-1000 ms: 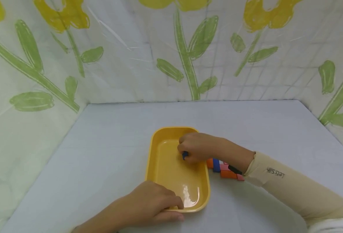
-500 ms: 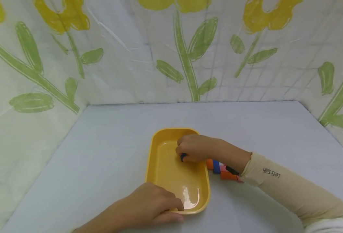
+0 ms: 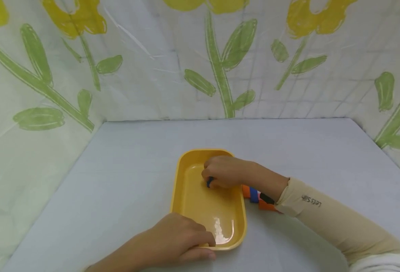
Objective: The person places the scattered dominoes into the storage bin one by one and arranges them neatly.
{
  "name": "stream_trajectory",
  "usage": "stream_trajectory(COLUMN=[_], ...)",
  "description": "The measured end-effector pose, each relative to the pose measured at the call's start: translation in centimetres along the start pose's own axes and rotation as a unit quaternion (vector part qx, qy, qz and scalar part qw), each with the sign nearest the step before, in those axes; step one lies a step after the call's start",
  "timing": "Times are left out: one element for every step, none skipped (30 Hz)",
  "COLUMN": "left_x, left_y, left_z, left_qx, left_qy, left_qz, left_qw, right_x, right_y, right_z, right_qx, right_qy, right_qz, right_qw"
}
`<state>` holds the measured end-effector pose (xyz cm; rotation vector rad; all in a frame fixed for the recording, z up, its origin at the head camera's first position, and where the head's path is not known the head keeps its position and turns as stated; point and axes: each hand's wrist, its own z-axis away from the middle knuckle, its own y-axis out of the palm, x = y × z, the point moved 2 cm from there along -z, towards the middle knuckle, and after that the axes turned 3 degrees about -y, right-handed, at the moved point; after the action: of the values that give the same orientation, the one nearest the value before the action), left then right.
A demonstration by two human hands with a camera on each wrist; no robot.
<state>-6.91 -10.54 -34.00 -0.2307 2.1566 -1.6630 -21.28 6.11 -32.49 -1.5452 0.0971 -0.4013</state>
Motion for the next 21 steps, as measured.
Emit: stream_trajectory(left_x=[0.0, 0.0, 0.0, 0.0, 0.0, 0.0, 0.0, 0.0, 0.0, 0.0, 0.0, 0.0, 0.0, -0.1, -0.1, -0.1, 0.0, 0.0, 0.0, 0.0, 0.0], left_y=[0.0, 0.0, 0.0, 0.0, 0.0, 0.0, 0.0, 0.0, 0.0, 0.0, 0.0, 0.0, 0.0, 0.0, 0.0, 0.0, 0.0, 0.0, 0.0, 0.0, 0.0], left_z=[0.0, 0.0, 0.0, -0.1, -0.1, -0.1, -0.1, 0.0, 0.0, 0.0, 0.0, 0.0, 0.0, 0.0, 0.0, 0.0, 0.0, 0.0, 0.0, 0.0, 0.0], left_qx=[0.001, 0.001, 0.003, 0.004, 0.005, 0.005, 0.004, 0.001, -0.001, -0.003, -0.007, -0.01, -0.012, -0.012, -0.012, -0.012, -0.011, -0.01, -0.009, -0.008, -0.007], left_qy=[0.0, 0.0, 0.0, -0.001, -0.002, -0.002, -0.001, 0.0, 0.002, 0.003, 0.004, 0.006, 0.007, 0.007, 0.007, 0.007, 0.007, 0.007, 0.007, 0.006, 0.005], left_qz=[0.001, 0.0, 0.0, 0.002, 0.002, 0.001, -0.001, -0.004, -0.007, -0.01, -0.015, -0.018, -0.02, -0.021, -0.02, -0.02, -0.019, -0.018, -0.017, -0.016, -0.017], left_qw=[1.0, 1.0, 1.0, 1.0, 1.0, 1.0, 1.0, 1.0, 1.0, 0.9999, 0.9999, 0.9998, 0.9997, 0.9997, 0.9997, 0.9997, 0.9997, 0.9998, 0.9998, 0.9998, 0.9998], right_x=[0.0, 0.0, -0.1, -0.1, -0.1, -0.1, -0.2, -0.2, -0.2, -0.1, -0.1, -0.1, -0.1, -0.1, -0.2, -0.2, -0.2, -0.3, -0.3, -0.3, -0.3], right_y=[0.1, 0.1, 0.2, 0.3, 0.4, 0.4, 0.5, 0.5, 0.6, 0.6, 0.6, 0.6, 0.7, 0.7, 0.8, 0.8, 0.9, 1.0, 1.1, 1.3, 1.3], right_z=[0.0, -0.1, -0.1, -0.2, -0.2, -0.3, -0.3, -0.4, -0.5, -0.6, -0.7, -0.7, -0.8, -0.9, -0.9, -0.9, -0.9, -0.9, -0.9, -0.9, -0.9], right_qx=[-0.001, -0.004, -0.006, -0.01, -0.013, -0.017, -0.021, -0.024, -0.025, -0.026, -0.028, -0.029, -0.029, -0.031, -0.032, -0.035, -0.038, -0.041, -0.045, -0.048, -0.052], right_qy=[0.002, 0.003, 0.004, 0.003, 0.002, -0.001, -0.004, -0.006, -0.006, -0.007, -0.008, -0.008, -0.008, -0.007, -0.006, -0.007, -0.009, -0.009, -0.011, -0.012, -0.014], right_qz=[0.0, -0.001, -0.001, -0.002, -0.002, -0.005, -0.006, -0.008, -0.009, -0.01, -0.011, -0.011, -0.011, -0.011, -0.012, -0.011, -0.01, -0.01, -0.009, -0.007, -0.004], right_qw=[1.0, 1.0, 1.0, 0.9999, 0.9999, 0.9998, 0.9998, 0.9997, 0.9996, 0.9996, 0.9995, 0.9995, 0.9995, 0.9994, 0.9994, 0.9993, 0.9992, 0.9991, 0.9989, 0.9987, 0.9985])
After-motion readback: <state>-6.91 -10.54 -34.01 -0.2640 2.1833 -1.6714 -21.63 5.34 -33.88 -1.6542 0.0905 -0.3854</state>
